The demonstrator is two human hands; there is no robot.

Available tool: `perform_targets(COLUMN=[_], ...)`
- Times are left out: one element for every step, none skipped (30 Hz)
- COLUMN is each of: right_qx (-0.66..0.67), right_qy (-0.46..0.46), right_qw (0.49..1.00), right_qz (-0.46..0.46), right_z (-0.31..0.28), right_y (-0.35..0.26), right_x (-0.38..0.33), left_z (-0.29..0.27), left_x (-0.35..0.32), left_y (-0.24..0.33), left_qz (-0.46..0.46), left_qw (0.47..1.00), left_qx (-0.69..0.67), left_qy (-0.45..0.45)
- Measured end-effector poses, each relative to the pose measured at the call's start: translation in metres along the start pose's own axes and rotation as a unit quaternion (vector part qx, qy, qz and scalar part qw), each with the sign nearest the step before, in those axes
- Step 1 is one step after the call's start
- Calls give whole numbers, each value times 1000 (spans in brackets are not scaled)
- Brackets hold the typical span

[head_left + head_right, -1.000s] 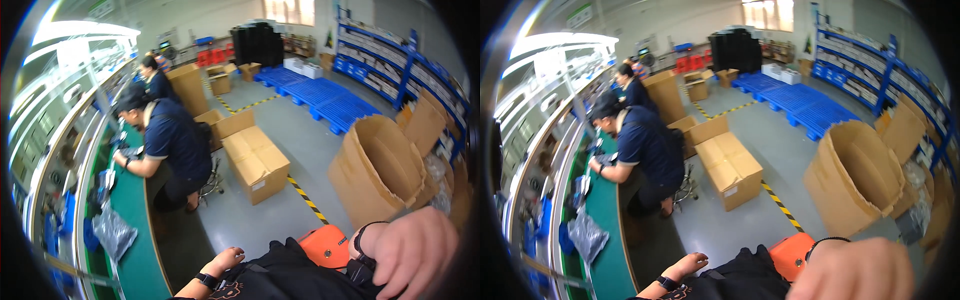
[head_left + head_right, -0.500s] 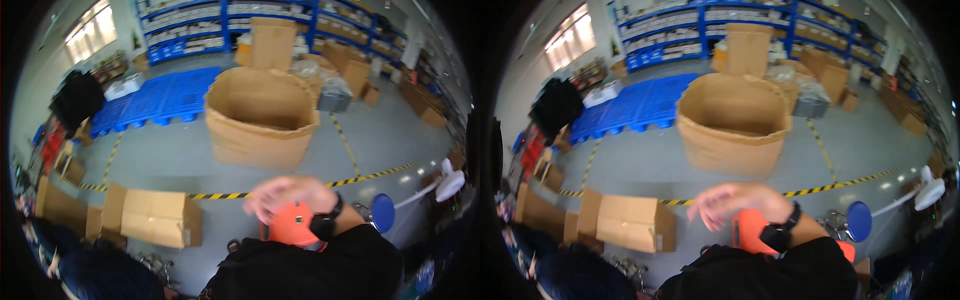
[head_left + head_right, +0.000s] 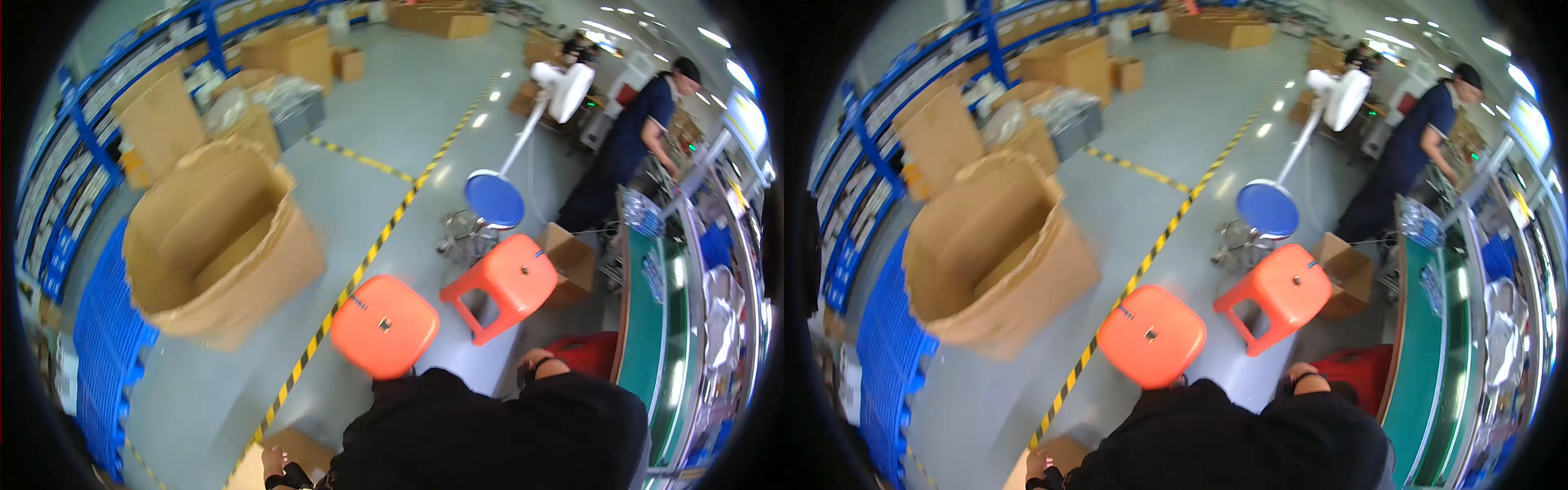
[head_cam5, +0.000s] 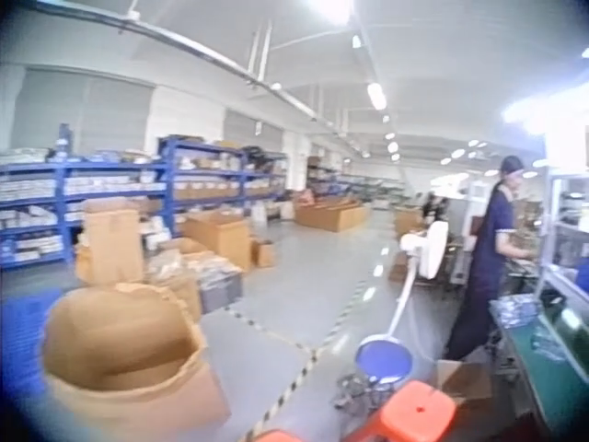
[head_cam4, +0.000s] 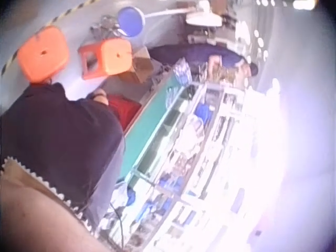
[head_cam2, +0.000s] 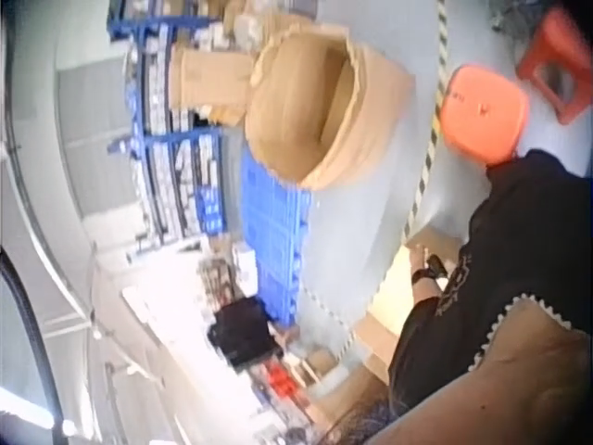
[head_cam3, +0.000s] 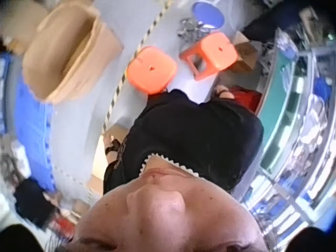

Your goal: Insert small product boxes into plastic protective sleeves on an assembly line.

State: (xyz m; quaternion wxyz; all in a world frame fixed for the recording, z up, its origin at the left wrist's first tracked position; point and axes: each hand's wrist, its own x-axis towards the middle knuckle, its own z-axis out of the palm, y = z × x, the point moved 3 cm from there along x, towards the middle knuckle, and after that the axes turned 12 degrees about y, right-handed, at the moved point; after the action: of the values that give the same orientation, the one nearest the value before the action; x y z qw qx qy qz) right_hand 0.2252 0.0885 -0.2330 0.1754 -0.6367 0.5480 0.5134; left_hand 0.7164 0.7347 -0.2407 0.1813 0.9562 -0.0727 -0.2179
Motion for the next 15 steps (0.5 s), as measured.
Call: perform_targets(right_qx=[16, 27, 49, 71, 89, 96, 97, 104, 105, 103, 115, 258, 284, 258, 333], right_qy=[9, 41, 73, 102, 131, 157, 180, 197, 209, 223, 336, 382, 377, 365, 409], right_qw=[1000, 999, 995, 990, 984, 975, 966, 959, 949, 937, 882, 847, 839, 843, 757], right_qz=[12, -22, -45, -65, -86, -122, -156, -178, -212, -250, -311, -264, -270, -299, -385], right_z=[-13, -2, 27, 70, 98, 102, 65, 64, 51, 56, 3, -64, -87, -100, -95], right_y=[11, 0, -13, -38, -67, -91, -95, -126, -164, -178, -233, -261, -279, -301, -317], right_x=[15, 33, 50, 68, 88, 102, 114, 121, 125, 124, 69, -32, -61, -67, -54], left_z=[-11, -6, 1, -26, -54, -65, -67, -59, -60, -62, -60, -58, -60, -63, -66], left_x=[12, 28, 58, 50, 30, 14, 5, 25, 33, 41, 48, 49, 52, 55, 61], left_y=[37, 38, 53, 123, 190, 221, 235, 241, 241, 238, 231, 213, 202, 184, 163], left_qz=[-210, -148, -73, 38, 148, 126, 100, 111, 124, 133, 136, 124, 125, 123, 120], left_qw=[944, 967, 982, 992, 987, 988, 983, 981, 978, 975, 975, 977, 975, 972, 970], left_qx=[-254, -204, -153, -112, -68, -74, -80, -76, -64, -54, -41, -37, -26, -11, 5], left_qy=[-10, 41, 83, 47, 15, -56, -129, -141, -157, -170, -172, -172, -184, -198, -212])
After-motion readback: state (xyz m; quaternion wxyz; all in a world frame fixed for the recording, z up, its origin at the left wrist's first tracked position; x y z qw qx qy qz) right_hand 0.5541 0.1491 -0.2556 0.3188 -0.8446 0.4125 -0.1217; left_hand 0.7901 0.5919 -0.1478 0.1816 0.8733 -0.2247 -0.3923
